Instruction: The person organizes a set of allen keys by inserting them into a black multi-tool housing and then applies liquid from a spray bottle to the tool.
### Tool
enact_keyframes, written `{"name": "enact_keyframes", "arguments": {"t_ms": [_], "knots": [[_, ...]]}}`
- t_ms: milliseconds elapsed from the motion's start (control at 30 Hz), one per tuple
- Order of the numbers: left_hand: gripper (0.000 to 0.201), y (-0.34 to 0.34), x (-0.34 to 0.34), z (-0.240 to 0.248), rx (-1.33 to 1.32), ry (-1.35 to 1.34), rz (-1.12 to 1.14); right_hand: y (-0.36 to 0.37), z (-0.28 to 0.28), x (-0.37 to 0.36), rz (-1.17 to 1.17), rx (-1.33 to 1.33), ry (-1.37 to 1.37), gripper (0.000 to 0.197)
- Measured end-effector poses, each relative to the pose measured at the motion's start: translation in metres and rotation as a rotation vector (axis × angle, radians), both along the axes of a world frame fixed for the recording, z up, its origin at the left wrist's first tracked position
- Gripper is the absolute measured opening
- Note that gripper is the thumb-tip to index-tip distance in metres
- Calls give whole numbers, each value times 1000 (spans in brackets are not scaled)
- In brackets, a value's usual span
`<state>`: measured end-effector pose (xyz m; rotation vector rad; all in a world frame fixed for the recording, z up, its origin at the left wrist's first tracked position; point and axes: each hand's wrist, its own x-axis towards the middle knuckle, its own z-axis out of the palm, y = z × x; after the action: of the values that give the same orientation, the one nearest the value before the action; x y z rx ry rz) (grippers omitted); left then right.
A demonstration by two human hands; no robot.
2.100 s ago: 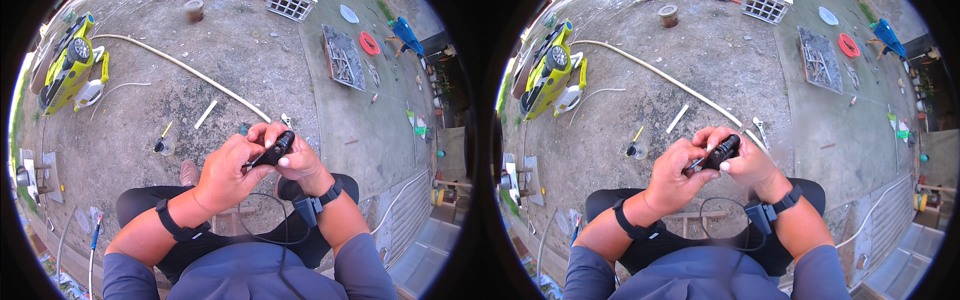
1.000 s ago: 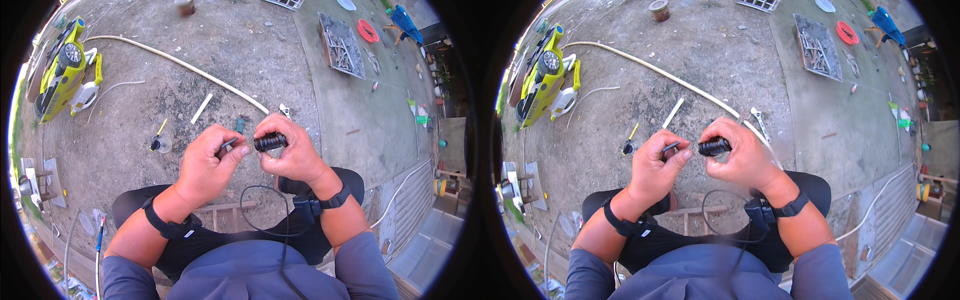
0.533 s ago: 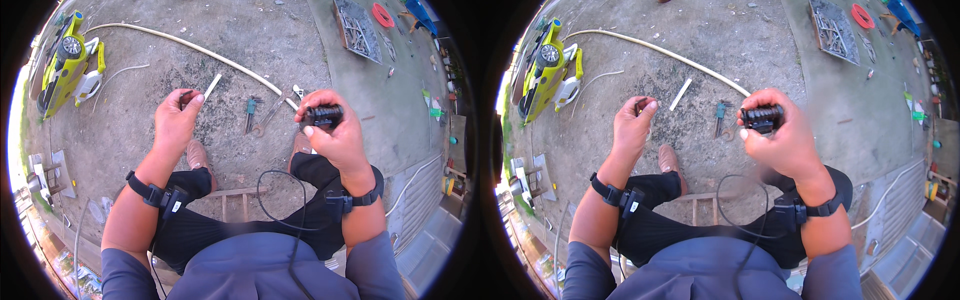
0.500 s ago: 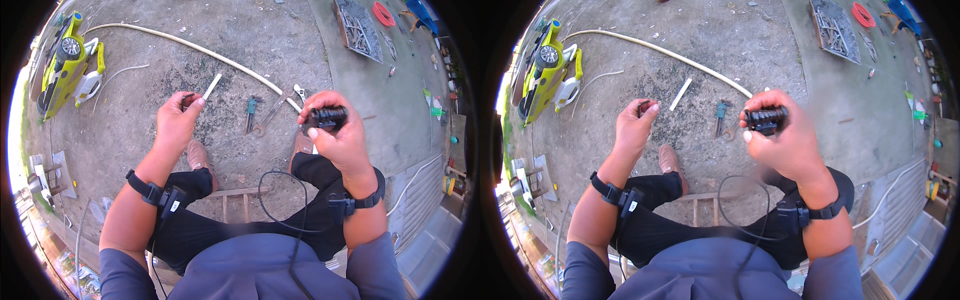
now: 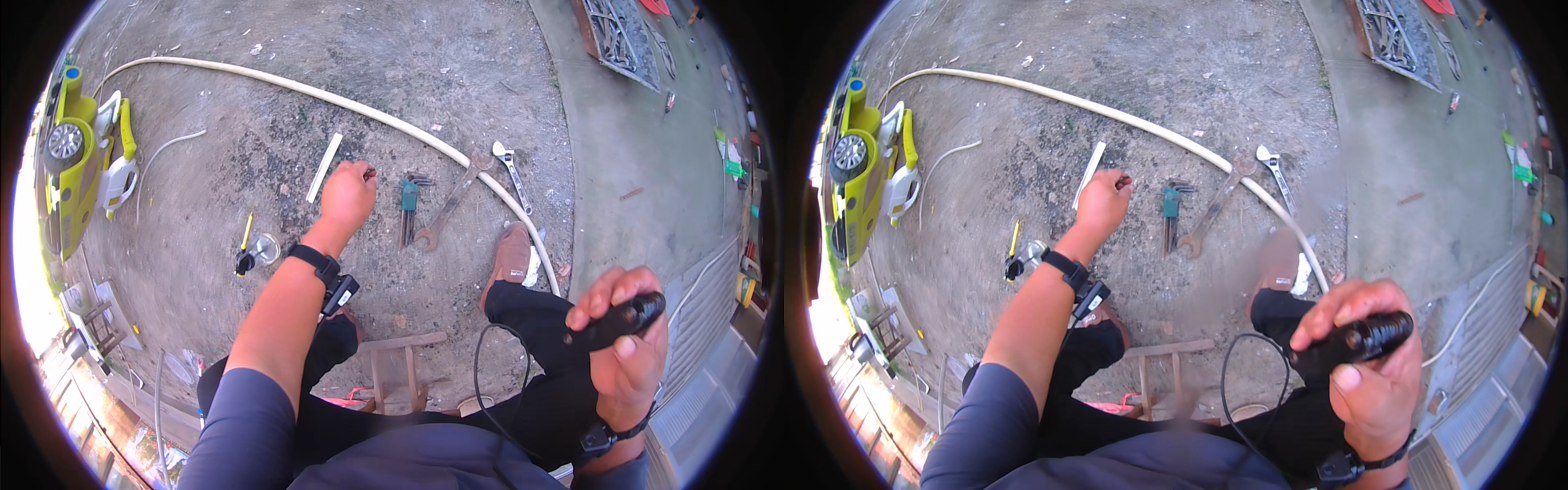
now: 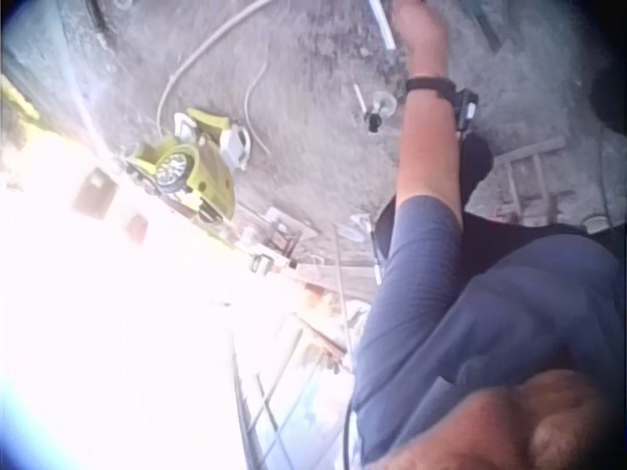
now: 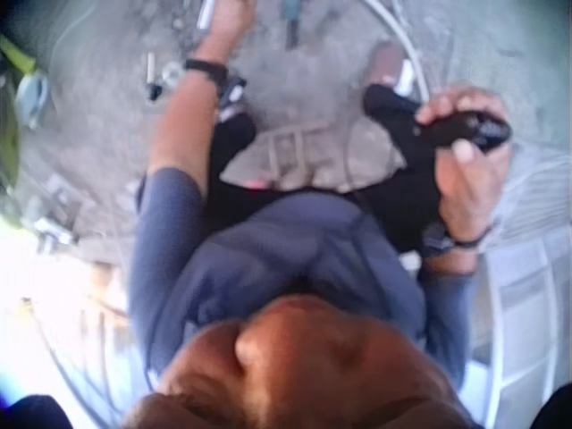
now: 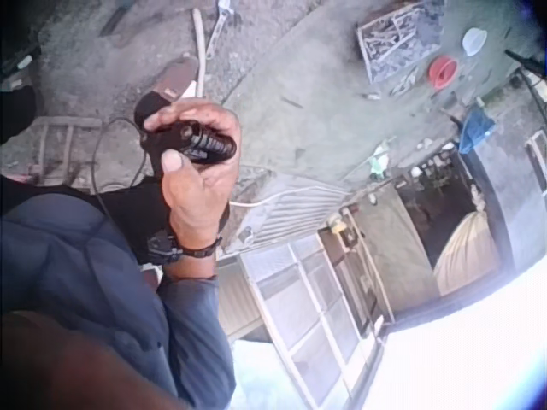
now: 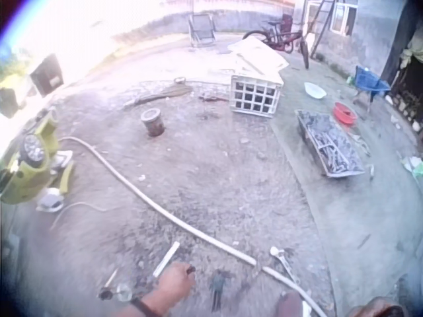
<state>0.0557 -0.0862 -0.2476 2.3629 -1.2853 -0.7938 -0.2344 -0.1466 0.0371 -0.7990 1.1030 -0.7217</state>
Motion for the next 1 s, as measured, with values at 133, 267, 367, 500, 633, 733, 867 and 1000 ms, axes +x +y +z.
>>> {"name": "enact_keyframes", "arguments": {"t_ms": [133,267,367,500,633,733,867,1000], "knots": [[14,-11,-11,-47,15,-10,7,-19,-6,1,-57,93,35,48],[15,-32,-16,-69,-14,-42,19,-32,-16,0,-96,142,41,47],[16,-43,-16,-78,74,-55,-32,-43,-18,-1,-66,172,51,48],[15,-49,-14,-85,107,-69,-47,-54,-22,-3,-55,192,54,48],[15,-50,-17,-88,143,-92,-78,-59,-24,-1,-62,190,55,48],[15,-47,-17,-93,92,-84,-95,-57,-22,2,-70,191,54,46],[18,-44,-15,-84,-51,222,52,-52,-20,6,-97,207,18,44],[17,-55,-22,-31,-64,836,404,-43,-18,12,-72,193,-34,44]]}}
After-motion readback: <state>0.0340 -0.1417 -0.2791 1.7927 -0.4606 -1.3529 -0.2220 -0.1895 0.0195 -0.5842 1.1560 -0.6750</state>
